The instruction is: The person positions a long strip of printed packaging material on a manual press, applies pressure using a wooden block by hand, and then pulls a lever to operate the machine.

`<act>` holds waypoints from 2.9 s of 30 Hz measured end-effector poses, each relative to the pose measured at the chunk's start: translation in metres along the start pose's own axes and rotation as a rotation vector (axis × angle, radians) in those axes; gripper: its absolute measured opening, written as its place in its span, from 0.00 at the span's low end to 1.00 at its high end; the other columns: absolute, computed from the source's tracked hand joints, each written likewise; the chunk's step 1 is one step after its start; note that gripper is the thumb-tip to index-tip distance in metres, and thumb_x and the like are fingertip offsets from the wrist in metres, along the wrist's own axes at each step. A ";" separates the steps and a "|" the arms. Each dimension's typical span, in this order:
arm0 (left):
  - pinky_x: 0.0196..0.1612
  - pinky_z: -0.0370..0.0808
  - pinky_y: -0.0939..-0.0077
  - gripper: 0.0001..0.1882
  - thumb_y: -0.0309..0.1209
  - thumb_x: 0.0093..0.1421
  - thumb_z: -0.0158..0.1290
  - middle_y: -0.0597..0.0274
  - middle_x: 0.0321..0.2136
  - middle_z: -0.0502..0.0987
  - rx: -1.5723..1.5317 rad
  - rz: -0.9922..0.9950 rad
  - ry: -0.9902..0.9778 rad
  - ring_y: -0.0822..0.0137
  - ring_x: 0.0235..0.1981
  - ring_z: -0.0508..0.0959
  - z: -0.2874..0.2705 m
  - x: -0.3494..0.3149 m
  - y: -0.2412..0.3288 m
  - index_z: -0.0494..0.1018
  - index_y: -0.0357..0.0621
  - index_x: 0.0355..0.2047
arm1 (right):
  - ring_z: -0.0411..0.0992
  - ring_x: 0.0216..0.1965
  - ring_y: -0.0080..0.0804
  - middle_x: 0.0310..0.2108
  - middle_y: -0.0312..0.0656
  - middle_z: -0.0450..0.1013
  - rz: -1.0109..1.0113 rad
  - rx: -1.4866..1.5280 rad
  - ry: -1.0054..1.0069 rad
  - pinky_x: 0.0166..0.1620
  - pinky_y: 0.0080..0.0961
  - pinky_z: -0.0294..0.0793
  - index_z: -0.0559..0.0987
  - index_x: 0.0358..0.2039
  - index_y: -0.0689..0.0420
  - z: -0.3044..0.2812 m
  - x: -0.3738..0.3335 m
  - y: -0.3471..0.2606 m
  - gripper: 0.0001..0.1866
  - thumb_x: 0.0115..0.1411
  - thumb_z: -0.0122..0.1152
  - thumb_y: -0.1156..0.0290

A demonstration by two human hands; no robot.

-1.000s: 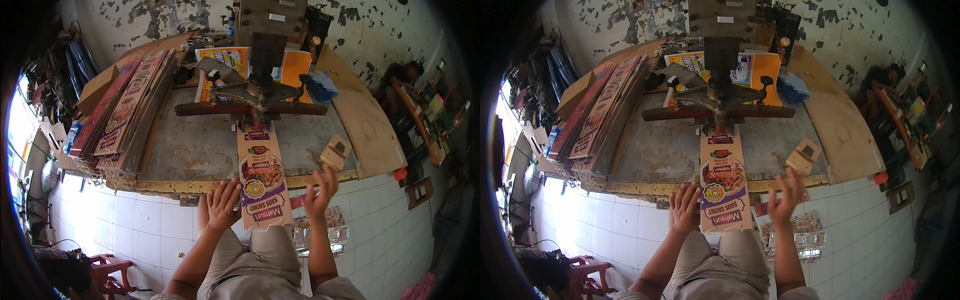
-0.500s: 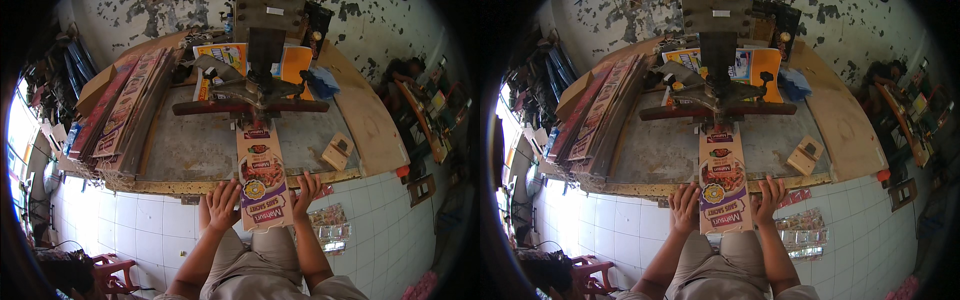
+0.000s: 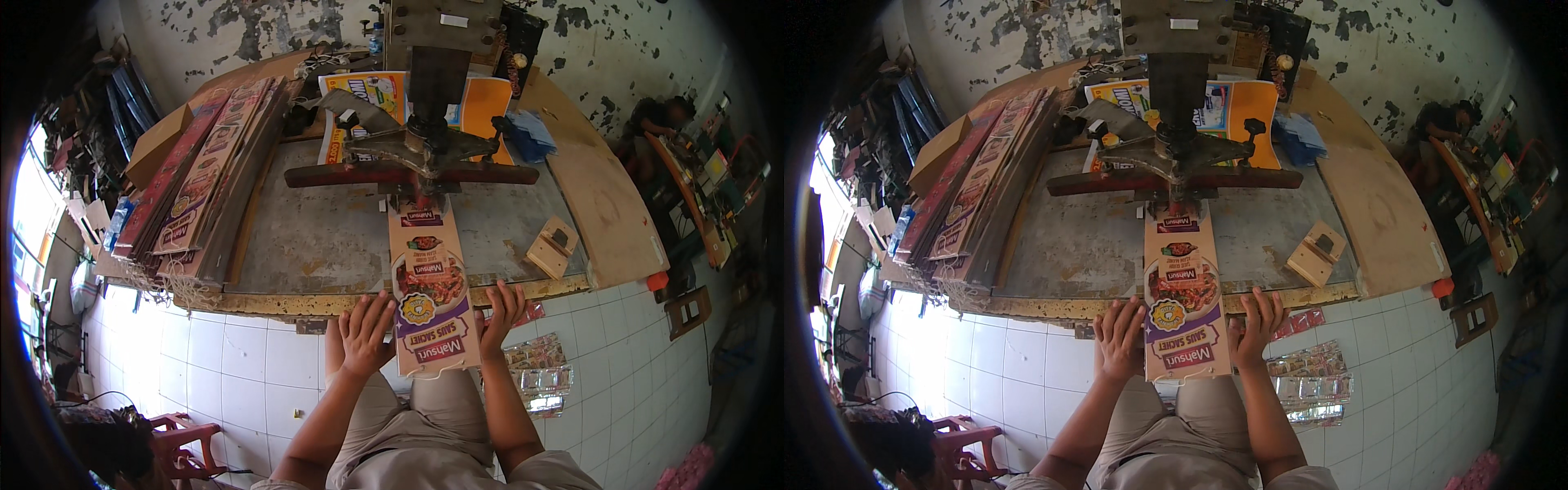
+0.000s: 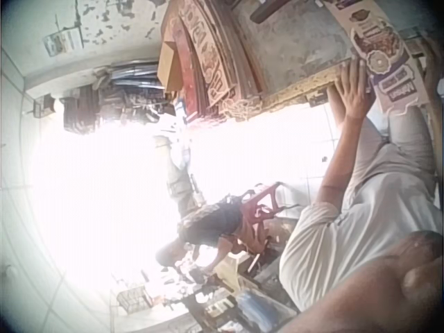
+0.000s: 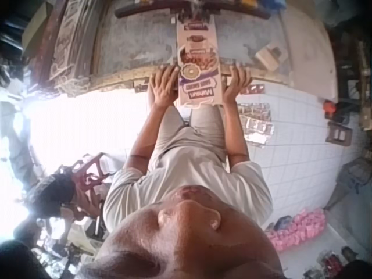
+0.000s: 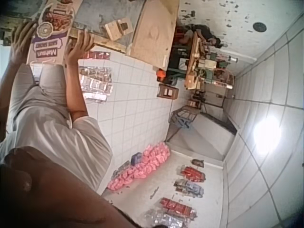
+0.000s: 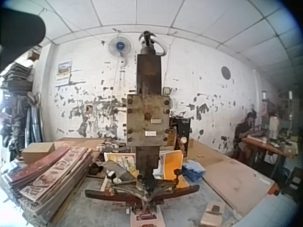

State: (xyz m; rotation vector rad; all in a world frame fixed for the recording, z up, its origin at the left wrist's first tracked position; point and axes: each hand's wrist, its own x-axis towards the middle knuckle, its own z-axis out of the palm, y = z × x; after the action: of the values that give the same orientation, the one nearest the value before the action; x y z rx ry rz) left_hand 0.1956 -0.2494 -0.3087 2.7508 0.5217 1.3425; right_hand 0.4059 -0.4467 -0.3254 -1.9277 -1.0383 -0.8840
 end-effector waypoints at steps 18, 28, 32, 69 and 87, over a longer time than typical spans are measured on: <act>0.82 0.49 0.54 0.31 0.40 0.63 0.68 0.67 0.71 0.80 -0.017 -0.008 0.007 0.58 0.75 0.72 -0.001 0.001 0.002 0.81 0.54 0.67 | 0.53 0.82 0.58 0.75 0.46 0.68 0.013 0.006 -0.005 0.81 0.70 0.34 0.75 0.69 0.53 -0.001 0.000 -0.001 0.25 0.81 0.50 0.54; 0.82 0.48 0.54 0.32 0.41 0.63 0.68 0.67 0.71 0.79 -0.022 -0.007 -0.010 0.59 0.76 0.71 -0.003 0.001 0.001 0.81 0.54 0.68 | 0.53 0.82 0.60 0.75 0.47 0.69 0.022 0.002 -0.009 0.81 0.71 0.35 0.76 0.70 0.54 -0.001 -0.001 -0.001 0.25 0.82 0.49 0.52; 0.82 0.47 0.53 0.32 0.40 0.63 0.68 0.67 0.72 0.78 -0.008 -0.002 -0.009 0.59 0.76 0.70 -0.003 0.001 0.001 0.80 0.55 0.68 | 0.52 0.82 0.60 0.75 0.47 0.68 0.022 0.012 -0.009 0.81 0.71 0.35 0.76 0.69 0.53 -0.002 0.000 -0.002 0.25 0.82 0.48 0.52; 0.84 0.44 0.54 0.32 0.39 0.64 0.67 0.69 0.71 0.79 -0.026 -0.019 -0.003 0.60 0.76 0.70 0.002 -0.001 0.002 0.80 0.56 0.69 | 0.53 0.82 0.60 0.76 0.45 0.66 0.035 -0.009 -0.016 0.81 0.72 0.36 0.74 0.70 0.51 0.000 -0.003 0.000 0.24 0.81 0.51 0.54; 0.83 0.47 0.53 0.31 0.41 0.64 0.67 0.68 0.70 0.80 0.002 -0.015 -0.002 0.59 0.75 0.71 0.002 -0.001 0.002 0.81 0.55 0.68 | 0.53 0.81 0.60 0.76 0.46 0.67 0.024 -0.006 -0.007 0.80 0.72 0.37 0.75 0.70 0.52 0.000 -0.001 -0.001 0.25 0.81 0.51 0.54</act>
State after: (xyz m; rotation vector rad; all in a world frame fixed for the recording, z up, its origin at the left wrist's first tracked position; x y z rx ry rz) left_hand 0.1967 -0.2513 -0.3104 2.7437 0.5436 1.3367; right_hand 0.4041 -0.4466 -0.3262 -1.9459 -1.0155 -0.8689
